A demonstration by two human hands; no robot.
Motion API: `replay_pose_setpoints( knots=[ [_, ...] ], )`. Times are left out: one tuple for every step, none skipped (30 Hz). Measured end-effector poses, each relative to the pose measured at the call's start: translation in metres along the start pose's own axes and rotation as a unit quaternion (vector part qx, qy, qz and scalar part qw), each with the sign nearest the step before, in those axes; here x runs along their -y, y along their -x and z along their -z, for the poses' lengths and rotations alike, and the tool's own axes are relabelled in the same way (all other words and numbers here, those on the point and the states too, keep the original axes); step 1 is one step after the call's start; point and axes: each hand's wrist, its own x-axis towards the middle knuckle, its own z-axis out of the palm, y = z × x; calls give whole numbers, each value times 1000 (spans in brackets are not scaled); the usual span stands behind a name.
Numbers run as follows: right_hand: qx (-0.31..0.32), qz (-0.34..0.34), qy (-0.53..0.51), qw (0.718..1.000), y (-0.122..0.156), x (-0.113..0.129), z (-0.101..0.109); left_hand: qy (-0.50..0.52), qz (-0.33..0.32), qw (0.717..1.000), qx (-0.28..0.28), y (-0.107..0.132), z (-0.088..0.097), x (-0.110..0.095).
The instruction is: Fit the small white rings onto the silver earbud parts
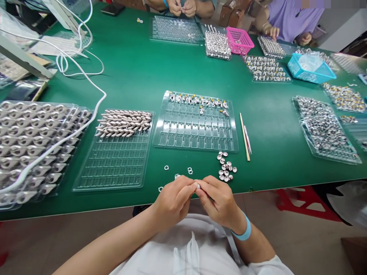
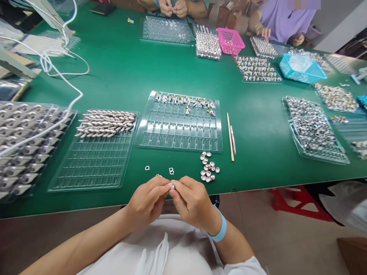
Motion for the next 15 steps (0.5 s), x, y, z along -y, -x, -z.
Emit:
replay_pose_setpoints(
  knots=[
    [-6,0,9,1000,0,0,-1,-5,-1,1000,-2,-1,0,0],
    [-13,1,17,1000,1,0,-3,-10,-3,1000,-5,-1,0,0],
    [-19,1,23,1000,2,0,-4,-16,-4,1000,-7,-2,0,-1],
    [-25,3,28,999,2,0,-6,-22,-6,1000,-9,-3,-1,-1],
    [-30,6,31,999,2,0,-7,-27,-7,1000,-8,-4,-1,-1],
    [-35,9,34,999,2,0,-8,-32,-6,999,-8,-5,-1,-1],
    [-39,12,35,999,2,1,-9,-36,-6,999,-7,-6,-1,-2],
    [-43,16,36,998,2,1,-9,-41,-6,999,-7,-6,-1,-2],
    [-46,20,36,998,1,1,-9,-45,-7,999,-8,-7,-1,-2],
    [-50,23,38,998,1,2,-10,-49,-8,999,-8,-7,-1,-3],
    [-53,25,41,997,1,2,-10,-51,-9,999,-8,-7,0,-3],
    [-56,28,45,997,1,2,-10,-54,-9,998,-6,-8,0,-3],
    [-60,29,50,996,1,3,-11,-58,-10,998,-6,-8,0,-3],
    [-63,30,56,996,1,3,-11,-64,-11,998,-8,-8,1,-4],
    [-66,30,62,995,1,3,-12,-71,-13,997,-10,-9,1,-4]
  ],
)
